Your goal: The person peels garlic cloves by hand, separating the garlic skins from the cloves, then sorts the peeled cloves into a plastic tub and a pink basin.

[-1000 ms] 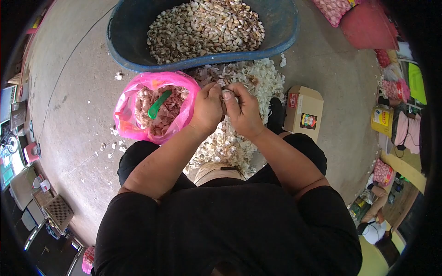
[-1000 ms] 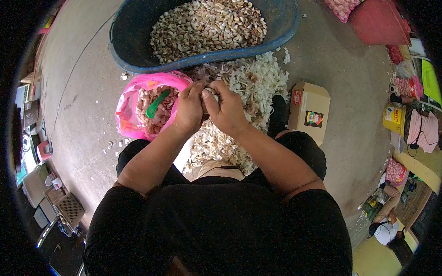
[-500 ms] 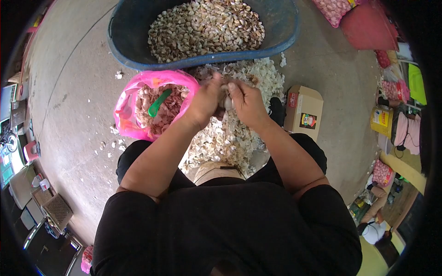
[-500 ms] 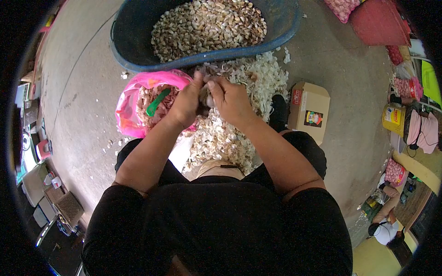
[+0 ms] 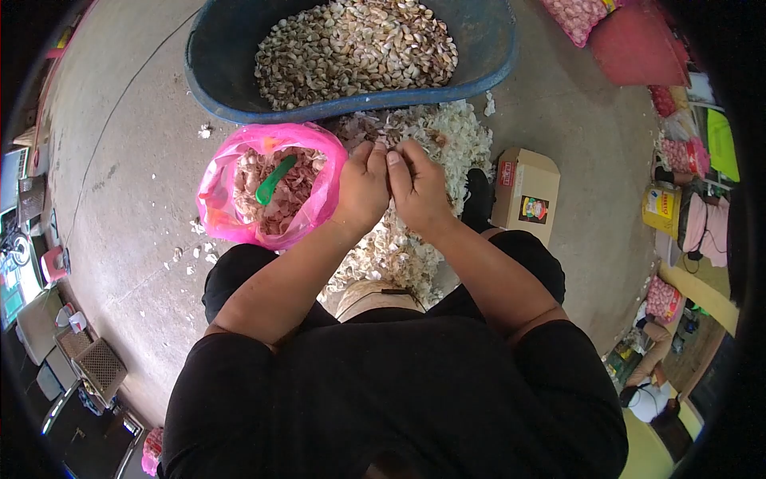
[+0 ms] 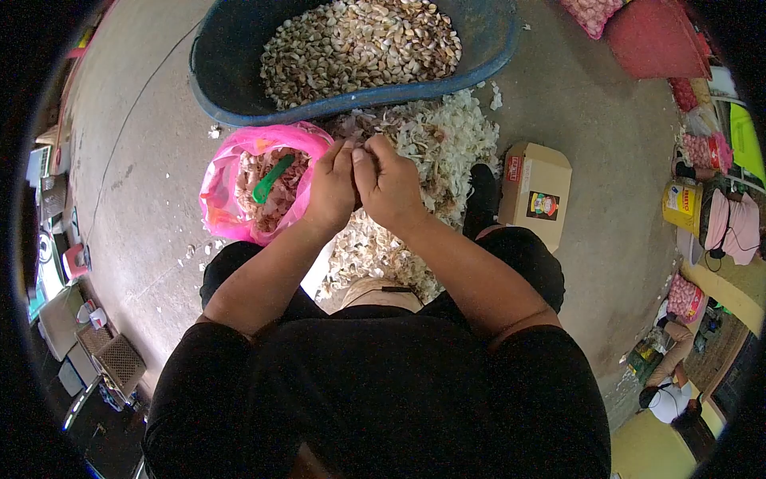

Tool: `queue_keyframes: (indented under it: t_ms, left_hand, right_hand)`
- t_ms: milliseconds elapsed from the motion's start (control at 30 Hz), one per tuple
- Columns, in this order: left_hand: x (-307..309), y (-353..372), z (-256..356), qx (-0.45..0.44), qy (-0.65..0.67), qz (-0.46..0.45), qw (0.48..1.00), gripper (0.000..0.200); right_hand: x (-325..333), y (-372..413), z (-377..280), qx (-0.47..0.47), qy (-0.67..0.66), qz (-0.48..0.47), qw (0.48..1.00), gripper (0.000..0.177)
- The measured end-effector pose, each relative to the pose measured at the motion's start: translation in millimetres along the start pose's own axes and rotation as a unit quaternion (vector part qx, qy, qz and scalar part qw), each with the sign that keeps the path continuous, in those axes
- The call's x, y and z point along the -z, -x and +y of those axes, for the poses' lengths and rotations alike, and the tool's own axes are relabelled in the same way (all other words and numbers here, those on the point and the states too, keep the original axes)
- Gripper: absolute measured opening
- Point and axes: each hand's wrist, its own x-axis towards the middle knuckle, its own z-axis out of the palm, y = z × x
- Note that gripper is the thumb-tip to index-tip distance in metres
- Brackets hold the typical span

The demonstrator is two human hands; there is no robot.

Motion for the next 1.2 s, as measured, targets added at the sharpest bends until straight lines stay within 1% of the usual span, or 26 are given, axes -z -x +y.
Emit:
queue_keyframes:
  t_ms: [33, 67, 133, 167, 233, 267, 300, 333, 367, 467, 500, 600, 667, 700, 733, 767, 800, 833, 933, 967, 1000, 1033, 1067, 1100, 1133, 1200]
  left_hand:
    - [-1, -1, -4, -0.031, -0.003, 0.02, 0.999, 0.029]
    - [0, 0, -2, 0.032, 0.058, 0.01, 0.998, 0.028]
    - [2, 2, 11, 0.157, 0.177, -0.012, 0.972, 0.028]
    - [4, 2, 17, 0.179, 0.166, -0.037, 0.969, 0.029]
    - [12, 2, 25, 0.221, 0.145, -0.089, 0.96, 0.029]
    - [16, 0, 27, 0.233, 0.163, -0.101, 0.953, 0.029]
    - [20, -4, 29, 0.243, 0.181, -0.113, 0.946, 0.029]
    - [21, -7, 31, 0.253, 0.2, -0.125, 0.938, 0.029]
    - [21, -7, 32, 0.249, 0.21, -0.128, 0.937, 0.032]
    - [29, -8, 32, 0.258, 0.196, -0.169, 0.931, 0.036]
    - [32, -11, 30, 0.263, 0.199, -0.168, 0.929, 0.035]
    - [38, -18, 22, 0.269, 0.209, -0.168, 0.925, 0.035]
    - [40, -18, 22, 0.262, 0.213, -0.17, 0.926, 0.035]
    - [40, -19, 21, 0.266, 0.211, -0.167, 0.926, 0.035]
    - [40, -19, 21, 0.27, 0.208, -0.163, 0.926, 0.035]
    - [40, -19, 21, 0.274, 0.206, -0.159, 0.926, 0.036]
    - [39, -19, 22, 0.272, 0.206, -0.157, 0.927, 0.036]
    - [38, -18, 22, 0.27, 0.207, -0.154, 0.928, 0.037]
    - [39, -17, 16, 0.25, 0.208, -0.173, 0.93, 0.041]
    - [39, -18, 14, 0.239, 0.207, -0.185, 0.931, 0.043]
    - [39, -17, 16, 0.241, 0.205, -0.166, 0.934, 0.044]
    - [36, -15, 17, 0.243, 0.203, -0.147, 0.937, 0.045]
    - [34, -12, 19, 0.246, 0.202, -0.129, 0.939, 0.047]
    - [34, -9, 27, 0.255, 0.21, -0.145, 0.933, 0.038]
    - [32, -6, 25, 0.198, 0.159, -0.141, 0.957, 0.041]
    - [24, -2, 10, 0.079, 0.055, -0.13, 0.987, 0.049]
  right_hand:
    - [1, -1, -1, 0.004, -0.024, -0.001, 1.0, 0.021]
    - [1, -2, -1, 0.009, -0.048, -0.003, 0.999, 0.02]
    - [3, -6, 11, -0.024, -0.147, -0.001, 0.989, 0.019]
    - [4, -8, 15, -0.04, -0.197, -0.001, 0.98, 0.019]
    - [8, -12, 9, -0.091, -0.217, 0.004, 0.972, 0.026]
    - [11, -14, 5, -0.116, -0.227, 0.006, 0.967, 0.029]
    - [20, -19, 0, -0.204, -0.301, -0.048, 0.93, 0.032]
    - [33, -24, -3, -0.288, -0.369, -0.101, 0.878, 0.035]
    - [42, -26, -4, -0.37, -0.432, -0.152, 0.809, 0.039]
    - [45, -32, 5, -0.39, -0.487, -0.18, 0.76, 0.045]
    - [46, -32, 5, -0.395, -0.494, -0.182, 0.753, 0.047]
    - [49, -32, 8, -0.388, -0.49, -0.159, 0.764, 0.043]
    - [55, -35, 8, -0.375, -0.297, -0.213, 0.852, 0.037]
    - [56, -37, 8, -0.361, -0.195, -0.237, 0.88, 0.035]
    - [54, -39, 8, -0.329, -0.313, -0.182, 0.872, 0.034]
    - [50, -40, 10, -0.29, -0.426, -0.123, 0.848, 0.033]
    - [48, -41, 12, -0.247, -0.531, -0.062, 0.808, 0.032]
    - [49, -47, 13, -0.191, -0.617, -0.058, 0.761, 0.034]
    - [43, -48, -6, -0.148, -0.522, -0.009, 0.84, 0.036]
    - [38, -45, -6, -0.087, -0.362, -0.044, 0.927, 0.033]
    - [32, -39, -3, -0.023, -0.187, -0.077, 0.979, 0.031]
    - [25, -32, -2, 0.041, -0.006, -0.107, 0.993, 0.028]
    - [17, -24, -5, 0.059, 0.022, -0.098, 0.993, 0.027]
    - [9, -16, -8, 0.077, 0.049, -0.088, 0.992, 0.025]
    - [4, -11, -9, 0.094, 0.077, -0.079, 0.989, 0.024]
    - [1, -8, -8, 0.066, 0.073, -0.038, 0.994, 0.019]
